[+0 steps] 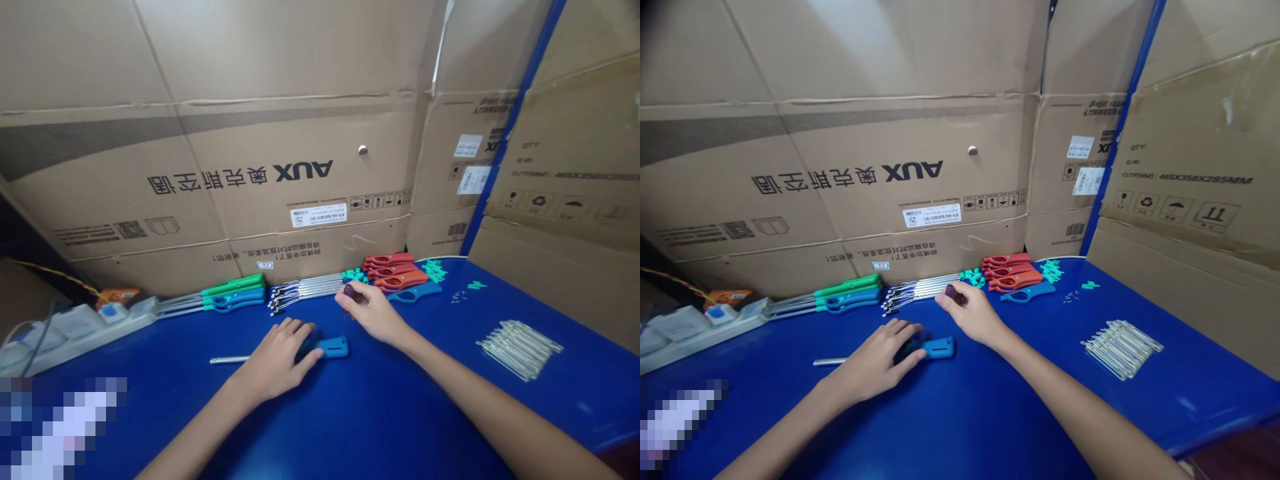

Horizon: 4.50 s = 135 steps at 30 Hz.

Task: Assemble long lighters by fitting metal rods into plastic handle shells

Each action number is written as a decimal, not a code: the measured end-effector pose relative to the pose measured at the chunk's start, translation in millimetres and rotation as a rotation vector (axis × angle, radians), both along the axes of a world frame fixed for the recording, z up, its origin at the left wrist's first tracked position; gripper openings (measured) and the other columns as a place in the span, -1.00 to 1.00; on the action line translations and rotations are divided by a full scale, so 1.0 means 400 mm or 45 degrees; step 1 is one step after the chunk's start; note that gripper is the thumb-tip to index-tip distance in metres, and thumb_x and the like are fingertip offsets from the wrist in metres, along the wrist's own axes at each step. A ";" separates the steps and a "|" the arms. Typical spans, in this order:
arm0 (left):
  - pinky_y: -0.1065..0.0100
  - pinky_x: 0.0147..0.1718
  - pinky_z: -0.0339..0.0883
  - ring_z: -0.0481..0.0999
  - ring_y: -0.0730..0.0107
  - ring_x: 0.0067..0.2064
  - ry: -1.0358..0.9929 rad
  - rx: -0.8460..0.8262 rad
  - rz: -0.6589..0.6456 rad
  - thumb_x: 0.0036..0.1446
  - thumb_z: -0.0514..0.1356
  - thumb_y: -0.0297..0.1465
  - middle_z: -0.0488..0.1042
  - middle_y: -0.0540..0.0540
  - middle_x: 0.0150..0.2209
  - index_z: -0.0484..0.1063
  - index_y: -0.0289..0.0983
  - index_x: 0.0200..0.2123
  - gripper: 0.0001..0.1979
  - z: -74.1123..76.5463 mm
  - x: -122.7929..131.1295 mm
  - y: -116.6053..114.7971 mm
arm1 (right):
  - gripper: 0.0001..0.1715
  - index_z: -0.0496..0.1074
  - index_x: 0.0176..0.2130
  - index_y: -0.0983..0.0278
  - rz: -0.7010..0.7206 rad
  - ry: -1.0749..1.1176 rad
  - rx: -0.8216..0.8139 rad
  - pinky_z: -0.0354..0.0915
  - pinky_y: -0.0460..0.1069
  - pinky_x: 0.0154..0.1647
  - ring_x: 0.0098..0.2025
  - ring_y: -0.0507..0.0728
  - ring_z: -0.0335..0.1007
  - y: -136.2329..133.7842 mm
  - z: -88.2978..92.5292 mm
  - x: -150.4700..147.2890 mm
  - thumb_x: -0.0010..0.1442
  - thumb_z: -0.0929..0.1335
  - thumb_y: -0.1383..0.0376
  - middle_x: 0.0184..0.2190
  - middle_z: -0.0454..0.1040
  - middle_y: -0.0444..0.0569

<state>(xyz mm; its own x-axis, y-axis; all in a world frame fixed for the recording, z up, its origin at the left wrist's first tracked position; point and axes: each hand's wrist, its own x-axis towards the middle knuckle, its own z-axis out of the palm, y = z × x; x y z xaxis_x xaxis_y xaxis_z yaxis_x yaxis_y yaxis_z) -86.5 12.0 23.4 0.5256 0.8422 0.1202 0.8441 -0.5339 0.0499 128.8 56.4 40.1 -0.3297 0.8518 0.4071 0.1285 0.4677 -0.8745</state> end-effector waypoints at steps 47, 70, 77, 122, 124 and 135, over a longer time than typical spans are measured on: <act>0.10 -0.01 0.26 0.35 0.16 -0.07 -0.328 -0.027 -0.110 0.26 0.12 -0.21 0.40 -0.13 -0.11 0.37 -0.21 -0.06 -0.74 -0.063 -0.028 -0.010 | -0.64 0.32 -0.05 0.21 -0.180 -0.070 0.391 0.36 -0.03 -0.23 -0.34 0.06 0.43 -0.042 -0.020 -0.020 0.15 0.40 0.24 -0.37 0.46 -0.11; 0.07 0.02 0.26 0.38 0.17 -0.08 -0.306 0.008 -0.106 0.27 0.10 -0.20 0.40 -0.12 -0.11 0.39 -0.20 -0.05 -0.72 -0.059 -0.025 -0.011 | -0.74 0.44 -0.12 0.26 -0.111 -0.230 0.754 0.38 0.03 -0.11 -0.18 0.11 0.42 -0.063 0.010 -0.003 0.15 0.33 0.39 -0.22 0.46 0.02; 0.09 -0.01 0.27 0.36 0.16 -0.08 -0.310 0.002 -0.105 0.27 0.10 -0.21 0.40 -0.14 -0.11 0.39 -0.21 -0.05 -0.72 -0.058 -0.025 -0.011 | -0.51 0.31 0.12 0.21 -0.118 -0.139 0.604 0.40 0.03 -0.12 -0.23 0.08 0.45 -0.051 -0.007 -0.002 0.19 0.29 0.41 -0.22 0.49 -0.02; 0.12 -0.20 0.21 0.39 0.15 -0.19 -0.016 0.284 -0.301 0.34 0.00 -0.29 0.47 -0.14 -0.18 0.35 -0.31 -0.08 -0.75 -0.062 -0.016 -0.010 | -0.57 0.26 -0.01 0.21 0.034 -0.041 0.134 0.34 -0.08 -0.34 -0.32 0.00 0.37 -0.001 -0.025 0.017 0.12 0.38 0.32 -0.33 0.37 -0.13; 0.18 -0.27 0.17 0.40 0.18 -0.23 -0.029 0.380 -0.361 0.36 -0.02 -0.34 0.49 -0.13 -0.21 0.35 -0.32 -0.12 -0.78 -0.069 -0.014 -0.005 | -0.58 0.25 -0.11 0.23 0.035 0.097 -0.093 0.26 -0.14 -0.55 -0.51 -0.04 0.29 0.026 -0.041 0.024 0.07 0.44 0.23 -0.46 0.32 -0.21; 0.24 -0.30 0.11 0.27 0.29 -0.34 -0.556 0.568 -0.471 0.23 -0.09 -0.60 0.37 -0.12 -0.35 0.26 -0.33 -0.20 -0.81 -0.030 -0.034 -0.033 | -0.32 0.16 -0.26 0.27 0.496 0.409 -0.827 0.43 -0.08 -0.43 -0.37 0.12 0.54 0.033 -0.038 0.041 -0.23 0.60 0.28 -0.40 0.54 -0.06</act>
<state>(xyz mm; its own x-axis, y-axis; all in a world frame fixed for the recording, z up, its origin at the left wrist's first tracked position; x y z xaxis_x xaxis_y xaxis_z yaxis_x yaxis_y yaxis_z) -100.2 -1.1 11.6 0.5921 0.4406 0.6748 0.5573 -0.8287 0.0521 145.3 69.5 24.9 -0.6014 0.7989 -0.0024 -0.2414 -0.1846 -0.9527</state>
